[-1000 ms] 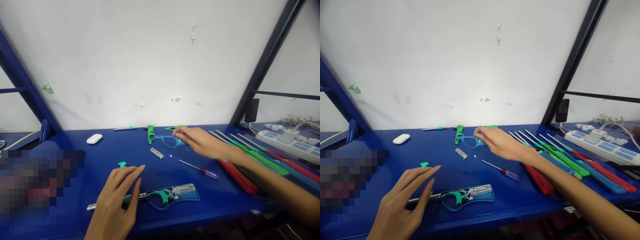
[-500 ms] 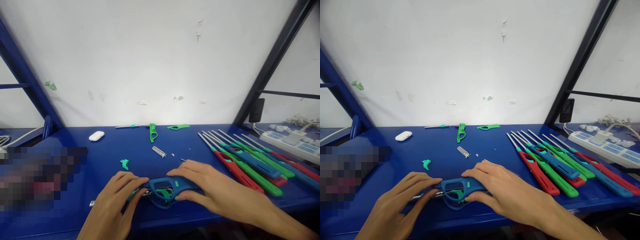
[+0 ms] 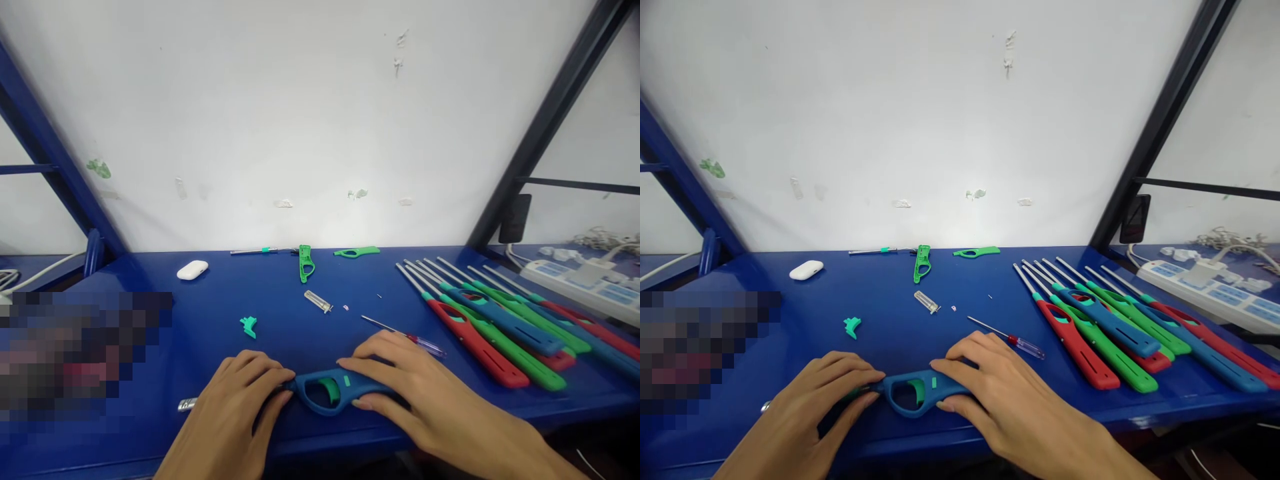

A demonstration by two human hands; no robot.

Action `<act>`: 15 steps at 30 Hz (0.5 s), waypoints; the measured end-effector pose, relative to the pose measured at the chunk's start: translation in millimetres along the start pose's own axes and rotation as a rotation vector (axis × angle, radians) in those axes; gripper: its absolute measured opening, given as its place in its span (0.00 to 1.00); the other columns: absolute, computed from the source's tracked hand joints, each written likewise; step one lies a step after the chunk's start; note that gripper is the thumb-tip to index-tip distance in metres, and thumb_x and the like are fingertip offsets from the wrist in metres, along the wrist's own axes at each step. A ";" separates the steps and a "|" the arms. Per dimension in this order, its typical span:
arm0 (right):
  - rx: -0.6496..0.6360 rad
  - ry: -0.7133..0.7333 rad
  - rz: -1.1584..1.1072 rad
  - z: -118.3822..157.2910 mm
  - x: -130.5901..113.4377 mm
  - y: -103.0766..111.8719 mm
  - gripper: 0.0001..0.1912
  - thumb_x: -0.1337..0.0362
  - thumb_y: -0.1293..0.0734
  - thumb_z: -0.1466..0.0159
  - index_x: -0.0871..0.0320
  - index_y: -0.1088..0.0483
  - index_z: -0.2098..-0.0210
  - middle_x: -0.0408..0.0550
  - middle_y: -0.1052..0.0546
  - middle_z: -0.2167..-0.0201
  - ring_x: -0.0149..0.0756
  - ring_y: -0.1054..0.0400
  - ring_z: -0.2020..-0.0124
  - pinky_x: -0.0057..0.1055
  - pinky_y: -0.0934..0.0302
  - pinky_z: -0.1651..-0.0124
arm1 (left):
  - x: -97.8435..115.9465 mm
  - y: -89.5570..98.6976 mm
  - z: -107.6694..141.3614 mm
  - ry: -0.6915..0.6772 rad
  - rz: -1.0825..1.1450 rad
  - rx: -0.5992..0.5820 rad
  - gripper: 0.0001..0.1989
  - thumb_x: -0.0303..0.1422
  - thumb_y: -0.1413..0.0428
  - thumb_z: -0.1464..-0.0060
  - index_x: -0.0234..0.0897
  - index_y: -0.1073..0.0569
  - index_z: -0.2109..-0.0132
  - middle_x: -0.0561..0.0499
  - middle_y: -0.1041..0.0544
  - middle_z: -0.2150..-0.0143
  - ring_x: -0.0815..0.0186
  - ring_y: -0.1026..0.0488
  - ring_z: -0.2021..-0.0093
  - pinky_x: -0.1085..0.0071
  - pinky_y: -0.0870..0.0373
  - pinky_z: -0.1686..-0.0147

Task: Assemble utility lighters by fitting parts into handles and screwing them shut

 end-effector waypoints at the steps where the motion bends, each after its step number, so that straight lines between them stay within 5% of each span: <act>1: -0.003 0.000 0.000 -0.6 0.2 -0.6 0.21 0.51 0.37 0.22 0.44 0.30 0.33 0.46 0.25 0.41 0.42 0.30 0.39 0.39 0.36 0.35 | -0.1 -0.6 -0.1 0.000 -0.002 -0.005 0.13 0.32 0.48 0.30 0.48 0.18 0.56 0.57 0.14 0.61 0.61 0.16 0.61 0.66 0.18 0.62; 15: -0.026 -0.026 -0.007 0.7 0.1 -3.6 0.22 0.52 0.38 0.21 0.45 0.31 0.31 0.47 0.25 0.41 0.41 0.30 0.39 0.39 0.37 0.32 | -0.7 -1.4 0.6 -0.002 -0.017 -0.025 0.15 0.30 0.51 0.30 0.46 0.18 0.55 0.56 0.15 0.60 0.62 0.17 0.61 0.66 0.17 0.61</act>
Point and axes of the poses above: each hand's wrist, its own z-axis away from the middle knuckle, its own y-axis out of the back of the hand, x = y × z, the point moved 2 cm from there along -z, towards the middle knuckle
